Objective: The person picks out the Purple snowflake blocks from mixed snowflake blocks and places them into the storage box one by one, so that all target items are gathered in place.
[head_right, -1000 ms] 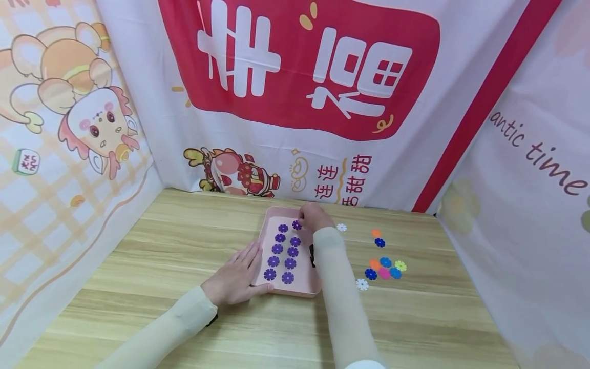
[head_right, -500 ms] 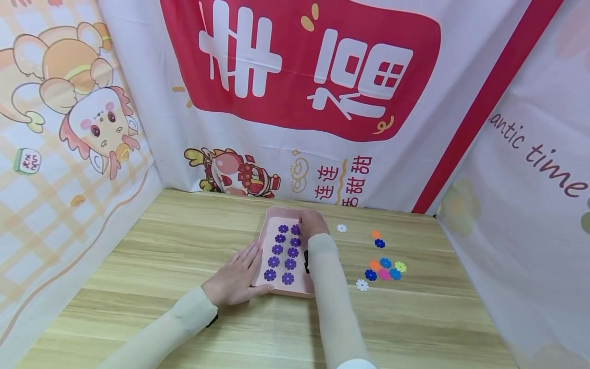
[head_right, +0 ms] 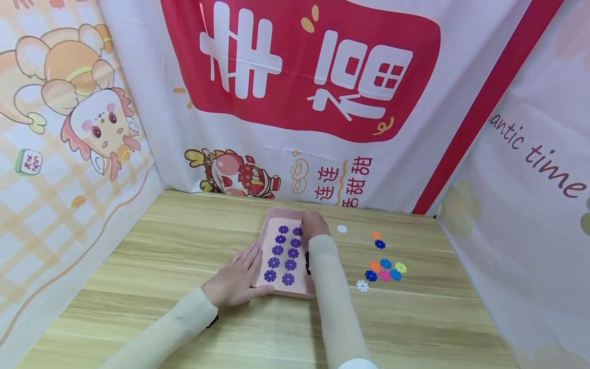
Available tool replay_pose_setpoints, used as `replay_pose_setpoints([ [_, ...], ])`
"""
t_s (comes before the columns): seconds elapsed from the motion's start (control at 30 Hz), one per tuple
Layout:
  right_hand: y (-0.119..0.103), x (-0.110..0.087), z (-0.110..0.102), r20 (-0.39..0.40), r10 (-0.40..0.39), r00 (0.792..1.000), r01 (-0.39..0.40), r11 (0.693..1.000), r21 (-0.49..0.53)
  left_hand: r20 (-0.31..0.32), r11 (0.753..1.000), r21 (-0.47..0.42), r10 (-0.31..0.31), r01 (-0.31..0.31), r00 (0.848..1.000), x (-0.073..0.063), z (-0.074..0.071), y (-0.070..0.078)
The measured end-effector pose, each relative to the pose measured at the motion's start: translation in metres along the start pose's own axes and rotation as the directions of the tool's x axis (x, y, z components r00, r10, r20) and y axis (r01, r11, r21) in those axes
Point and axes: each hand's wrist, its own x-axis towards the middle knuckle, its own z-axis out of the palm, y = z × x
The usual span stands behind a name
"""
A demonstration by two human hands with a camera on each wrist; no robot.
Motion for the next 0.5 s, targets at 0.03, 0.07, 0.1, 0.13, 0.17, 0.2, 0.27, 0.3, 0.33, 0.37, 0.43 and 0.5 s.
replay_pose_setpoints([
  [0.03,0.0,0.0,-0.001,0.004,-0.004,1.0,0.005,1.0,-0.016,0.0,1.0,-0.004,0.001,-0.001,1.0,0.0,0.0,0.0],
  [0.07,0.001,-0.001,-0.002,0.008,-0.016,1.0,0.016,0.999,-0.032,0.0,1.0,-0.007,0.002,-0.002,1.0,0.0,0.0,0.0],
  [0.1,0.002,-0.002,-0.004,0.012,-0.038,0.999,0.039,0.998,-0.056,0.001,1.0,-0.009,0.002,-0.002,1.0,0.001,0.0,0.001],
  [0.13,0.003,-0.003,-0.007,0.018,-0.053,0.998,0.054,0.996,-0.066,0.002,1.0,-0.018,0.001,-0.001,1.0,0.001,-0.001,0.001],
  [0.17,0.004,-0.005,-0.01,0.029,-0.071,0.997,0.073,0.994,-0.079,0.003,1.0,-0.023,0.001,-0.001,1.0,0.001,-0.001,0.001],
  [0.2,0.003,-0.007,-0.014,0.039,-0.099,0.994,0.103,0.99,-0.097,0.002,1.0,-0.031,-0.002,0.002,1.0,0.001,-0.001,0.0],
  [0.27,0.003,-0.011,-0.024,0.065,-0.173,0.983,0.18,0.976,-0.126,0.003,0.999,-0.051,-0.01,0.011,1.0,0.001,-0.001,-0.001],
  [0.3,0.003,-0.014,-0.029,0.081,-0.212,0.974,0.221,0.966,-0.132,0.005,0.998,-0.064,-0.016,0.017,1.0,0.001,-0.001,-0.002],
  [0.33,0.003,-0.016,-0.034,0.097,-0.243,0.965,0.255,0.957,-0.135,0.006,0.997,-0.074,-0.021,0.021,1.0,0.0,-0.001,-0.004],
  [0.37,0.003,-0.018,-0.039,0.114,-0.277,0.954,0.291,0.946,-0.143,0.008,0.996,-0.08,-0.024,0.025,1.0,0.0,-0.002,-0.005],
  [0.43,0.004,-0.023,-0.048,0.137,-0.33,0.934,0.348,0.927,-0.137,0.009,0.995,-0.09,-0.029,0.03,1.0,0.0,-0.002,-0.007],
  [0.5,0.008,-0.028,-0.056,0.154,-0.355,0.922,0.376,0.917,-0.136,0.01,0.994,-0.101,-0.029,0.03,1.0,0.0,-0.002,-0.01],
])
